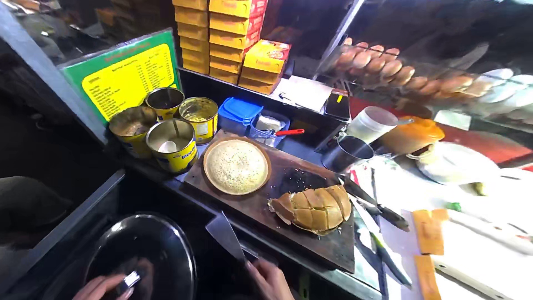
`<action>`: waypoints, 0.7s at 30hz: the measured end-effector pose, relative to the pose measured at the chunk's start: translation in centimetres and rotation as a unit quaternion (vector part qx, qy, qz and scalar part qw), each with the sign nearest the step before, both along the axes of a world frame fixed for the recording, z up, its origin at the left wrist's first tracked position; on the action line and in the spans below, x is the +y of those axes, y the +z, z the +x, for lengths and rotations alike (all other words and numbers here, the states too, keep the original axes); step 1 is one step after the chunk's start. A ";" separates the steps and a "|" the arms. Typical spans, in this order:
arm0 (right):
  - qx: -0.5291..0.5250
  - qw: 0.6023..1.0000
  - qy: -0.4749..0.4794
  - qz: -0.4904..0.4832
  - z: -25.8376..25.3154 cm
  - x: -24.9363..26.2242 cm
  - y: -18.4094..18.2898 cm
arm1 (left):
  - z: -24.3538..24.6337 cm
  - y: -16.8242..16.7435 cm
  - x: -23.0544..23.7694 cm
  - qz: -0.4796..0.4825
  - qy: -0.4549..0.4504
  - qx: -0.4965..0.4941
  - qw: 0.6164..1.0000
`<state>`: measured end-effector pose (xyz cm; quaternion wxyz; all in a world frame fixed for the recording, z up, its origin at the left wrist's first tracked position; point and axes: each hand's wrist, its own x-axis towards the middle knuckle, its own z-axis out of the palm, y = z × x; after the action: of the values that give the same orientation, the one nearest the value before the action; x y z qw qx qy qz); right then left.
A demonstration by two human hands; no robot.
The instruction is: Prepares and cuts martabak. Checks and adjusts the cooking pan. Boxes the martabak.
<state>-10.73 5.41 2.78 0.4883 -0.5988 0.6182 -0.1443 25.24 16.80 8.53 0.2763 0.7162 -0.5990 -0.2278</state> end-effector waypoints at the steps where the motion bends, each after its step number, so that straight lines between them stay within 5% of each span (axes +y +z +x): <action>1: -0.024 1.000 -0.005 -0.006 -2.4 1.1 0.3 | -1.0 0.1 -2.4 -0.017 -0.017 -0.003 1.000; 5: -0.180 0.974 -0.102 -0.092 -8.9 -1.3 3.4 | -4.9 0.0 -13.4 -0.105 -0.082 -0.054 0.990; 12: -0.326 0.897 -0.222 -0.202 -10.5 -9.7 5.3 | -11.9 0.5 -32.6 0.008 -0.265 -0.051 0.963; 21: -0.322 0.913 -0.210 -0.139 -10.8 -9.9 3.6 | -13.2 -1.4 -39.3 -0.001 -0.326 -0.089 0.941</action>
<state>-21.58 -4.45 6.40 0.5316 -0.4381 0.5124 -0.5128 12.07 -22.45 7.10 0.1333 0.4990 -0.8221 -0.2398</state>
